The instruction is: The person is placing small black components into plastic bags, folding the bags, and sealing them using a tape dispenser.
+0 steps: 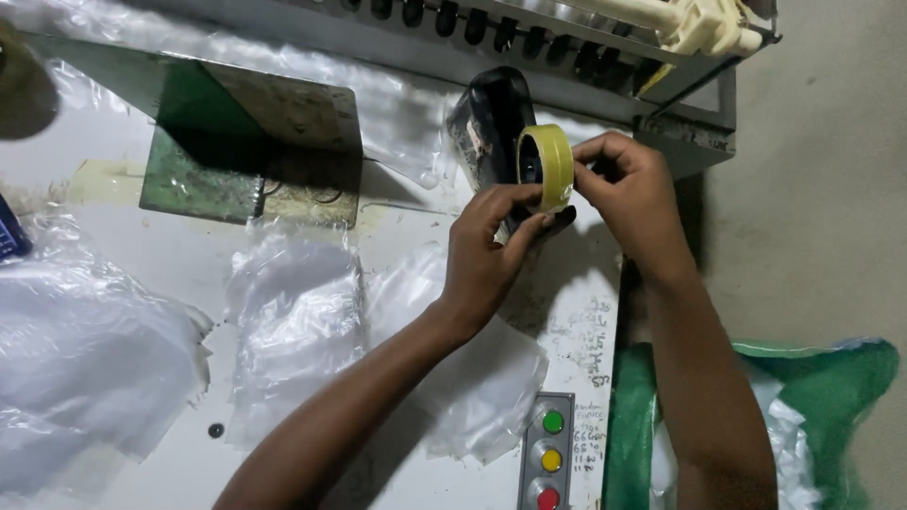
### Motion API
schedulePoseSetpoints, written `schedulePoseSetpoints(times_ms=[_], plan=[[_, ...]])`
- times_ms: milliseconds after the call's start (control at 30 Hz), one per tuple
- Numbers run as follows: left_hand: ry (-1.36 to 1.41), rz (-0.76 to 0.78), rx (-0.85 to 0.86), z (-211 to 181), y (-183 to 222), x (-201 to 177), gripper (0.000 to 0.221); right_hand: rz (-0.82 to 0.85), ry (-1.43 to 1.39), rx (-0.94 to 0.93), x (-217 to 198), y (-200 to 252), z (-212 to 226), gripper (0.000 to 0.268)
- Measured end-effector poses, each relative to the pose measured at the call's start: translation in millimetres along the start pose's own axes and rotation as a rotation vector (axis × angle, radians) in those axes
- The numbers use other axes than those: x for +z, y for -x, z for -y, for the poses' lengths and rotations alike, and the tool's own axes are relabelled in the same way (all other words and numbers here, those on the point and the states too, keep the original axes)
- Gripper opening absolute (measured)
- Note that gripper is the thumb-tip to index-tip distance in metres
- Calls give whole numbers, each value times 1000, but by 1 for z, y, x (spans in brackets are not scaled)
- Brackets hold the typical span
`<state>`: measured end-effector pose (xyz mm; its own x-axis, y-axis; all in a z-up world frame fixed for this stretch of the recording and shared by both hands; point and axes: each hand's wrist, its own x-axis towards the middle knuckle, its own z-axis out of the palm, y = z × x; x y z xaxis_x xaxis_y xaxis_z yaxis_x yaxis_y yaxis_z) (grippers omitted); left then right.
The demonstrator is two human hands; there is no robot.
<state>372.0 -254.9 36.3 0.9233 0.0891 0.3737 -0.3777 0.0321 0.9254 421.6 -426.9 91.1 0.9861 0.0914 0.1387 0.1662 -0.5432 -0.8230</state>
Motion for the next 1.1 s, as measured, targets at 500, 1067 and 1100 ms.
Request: schedulePoseSetpoints(times_ms=[500, 1067, 1100], plan=[[-77, -118, -181, 10, -12, 4, 20, -9, -130, -164, 32, -39, -48, 11], [-121, -103, -212, 5, -20, 2, 18, 50, -194, -207, 35, -46, -47, 7], [-123, -99, -219, 5, -19, 2, 18, 69, -161, -168, 33, -45, -45, 4]])
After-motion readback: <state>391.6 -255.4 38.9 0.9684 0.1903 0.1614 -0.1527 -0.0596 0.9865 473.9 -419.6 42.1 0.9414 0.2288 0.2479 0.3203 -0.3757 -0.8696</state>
